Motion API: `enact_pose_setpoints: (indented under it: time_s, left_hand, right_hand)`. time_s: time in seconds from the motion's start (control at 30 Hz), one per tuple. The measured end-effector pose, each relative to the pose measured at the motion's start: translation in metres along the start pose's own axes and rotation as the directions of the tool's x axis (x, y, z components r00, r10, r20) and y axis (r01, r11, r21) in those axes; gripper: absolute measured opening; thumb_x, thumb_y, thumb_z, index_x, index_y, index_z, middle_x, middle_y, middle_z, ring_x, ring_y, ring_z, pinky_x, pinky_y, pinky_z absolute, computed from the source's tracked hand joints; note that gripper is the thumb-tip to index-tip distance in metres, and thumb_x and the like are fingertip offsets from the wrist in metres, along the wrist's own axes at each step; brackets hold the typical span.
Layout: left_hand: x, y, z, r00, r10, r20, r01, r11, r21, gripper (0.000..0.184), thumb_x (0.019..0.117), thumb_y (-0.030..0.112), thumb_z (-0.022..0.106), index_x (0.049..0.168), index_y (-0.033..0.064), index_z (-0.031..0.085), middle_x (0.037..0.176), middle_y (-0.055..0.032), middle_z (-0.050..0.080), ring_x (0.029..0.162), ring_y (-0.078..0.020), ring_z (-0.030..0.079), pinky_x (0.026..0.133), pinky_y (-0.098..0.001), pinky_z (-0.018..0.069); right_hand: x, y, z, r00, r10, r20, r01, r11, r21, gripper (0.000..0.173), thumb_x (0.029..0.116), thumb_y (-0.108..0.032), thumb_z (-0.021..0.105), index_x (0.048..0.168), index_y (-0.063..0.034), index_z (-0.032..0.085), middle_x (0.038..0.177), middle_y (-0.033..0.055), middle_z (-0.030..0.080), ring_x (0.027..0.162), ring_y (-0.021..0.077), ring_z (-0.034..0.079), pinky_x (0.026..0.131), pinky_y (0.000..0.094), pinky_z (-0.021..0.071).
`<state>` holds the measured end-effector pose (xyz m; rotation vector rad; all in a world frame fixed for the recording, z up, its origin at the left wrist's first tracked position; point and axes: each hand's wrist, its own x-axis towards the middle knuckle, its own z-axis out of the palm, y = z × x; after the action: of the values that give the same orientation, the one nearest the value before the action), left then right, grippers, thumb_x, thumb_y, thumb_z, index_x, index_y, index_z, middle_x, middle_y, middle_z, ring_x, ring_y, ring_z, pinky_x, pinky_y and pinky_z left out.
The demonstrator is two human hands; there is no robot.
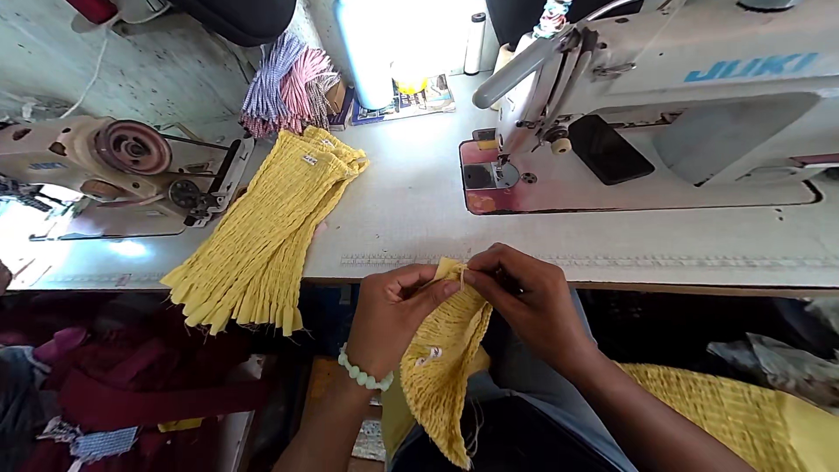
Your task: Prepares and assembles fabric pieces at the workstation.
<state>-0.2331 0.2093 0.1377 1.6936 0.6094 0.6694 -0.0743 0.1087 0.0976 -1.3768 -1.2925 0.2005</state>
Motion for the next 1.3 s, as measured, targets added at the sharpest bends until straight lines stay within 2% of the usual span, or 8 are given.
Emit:
enact_pose_setpoints:
  time_s: [0.3,0.4,0.53,0.63,0.7,1.07,1.17,1.3]
  left_hand:
    - [0.009,-0.015,-0.035,0.991,0.005,-0.131,0.025,0.974,0.224,0.009,0.0951,0.014,0.071,0.1,0.0082,0.076,0.08,0.005,0.072,0.067,0.0006,0.065,0.062,-0.0183,0.0556]
    - [0.019,-0.024,-0.068,0.981,0.03,-0.19,0.018,0.97,0.243,0.011,0.0969,0.013,0.068,0.102,0.0069,0.075,0.084,0.006,0.072,0.072,0.0013,0.066,0.068,-0.0187,0.0571]
    - [0.019,-0.035,-0.094,0.974,0.039,-0.225,0.015,0.973,0.23,0.011,0.0965,0.011,0.068,0.104,0.0054,0.074,0.087,0.006,0.074,0.077,0.0015,0.068,0.073,-0.0185,0.0583]
    - [0.015,-0.046,-0.097,0.974,0.037,-0.224,0.017,0.973,0.231,0.011,0.0959,0.011,0.069,0.104,0.0059,0.075,0.088,0.006,0.074,0.078,0.0019,0.067,0.073,-0.0179,0.0574]
    - [0.009,-0.05,-0.096,0.973,0.026,-0.228,0.028,0.973,0.23,0.011,0.0955,0.011,0.069,0.104,0.0063,0.075,0.089,0.0054,0.074,0.078,0.0012,0.068,0.073,-0.0183,0.0579]
    - [-0.002,-0.061,-0.097,0.978,0.034,-0.207,0.015,0.973,0.232,0.01,0.0943,0.008,0.071,0.104,0.0057,0.075,0.088,0.0035,0.074,0.072,0.0003,0.066,0.066,-0.0172,0.0563]
    - [0.0,-0.058,-0.091,0.98,0.029,-0.198,0.024,0.966,0.256,0.011,0.0944,0.01,0.072,0.104,0.0061,0.075,0.088,0.0032,0.074,0.071,0.0002,0.066,0.065,-0.0181,0.0558]
    - [0.004,-0.054,-0.082,0.983,0.013,-0.182,0.035,0.966,0.257,0.011,0.0936,0.011,0.073,0.104,0.0073,0.076,0.086,0.0034,0.074,0.07,-0.0003,0.066,0.065,-0.0189,0.0558]
  right_hand:
    - [0.008,0.0,0.026,0.987,-0.162,-0.009,0.156,0.964,-0.218,0.017,0.0994,-0.016,0.064,0.103,-0.0022,0.074,0.089,0.0054,0.065,0.072,0.0045,0.057,0.062,0.0149,0.0474]
    - [-0.019,-0.004,0.038,0.942,-0.273,0.195,0.296,0.951,-0.095,0.015,0.1005,-0.012,0.06,0.1,-0.0046,0.073,0.083,0.008,0.067,0.074,0.015,0.064,0.065,0.0258,0.0535]
    - [-0.076,0.016,0.085,0.641,-0.311,0.702,0.291,0.944,0.153,0.009,0.0857,-0.003,0.072,0.093,-0.0069,0.076,0.087,0.0094,0.073,0.081,0.0261,0.073,0.064,0.0399,0.0598]
    - [-0.114,0.029,0.121,0.323,-0.179,0.929,0.342,0.938,0.062,0.01,0.0931,0.003,0.063,0.097,0.0065,0.071,0.095,0.0221,0.07,0.093,0.04,0.07,0.067,0.0491,0.0582]
    - [-0.127,0.031,0.133,0.26,-0.17,0.95,0.444,0.895,0.039,0.013,0.0923,0.007,0.059,0.087,0.0093,0.07,0.086,0.023,0.069,0.088,0.0396,0.07,0.067,0.0472,0.0575]
    - [-0.1,0.042,0.121,0.512,0.085,0.855,-0.093,0.995,-0.044,0.015,0.0925,-0.007,0.071,0.099,0.006,0.073,0.092,0.0231,0.07,0.089,0.0389,0.071,0.079,0.0528,0.057]
    - [-0.091,0.05,0.107,0.548,0.124,0.827,-0.292,0.955,0.051,0.018,0.0971,-0.012,0.067,0.099,0.0039,0.076,0.093,0.0186,0.073,0.088,0.028,0.071,0.083,0.0423,0.056]
    - [-0.081,0.047,0.083,0.75,0.139,0.647,-0.297,0.944,0.142,0.016,0.0984,-0.007,0.062,0.103,0.0034,0.074,0.093,0.0143,0.072,0.08,0.0122,0.066,0.075,0.0225,0.0535]
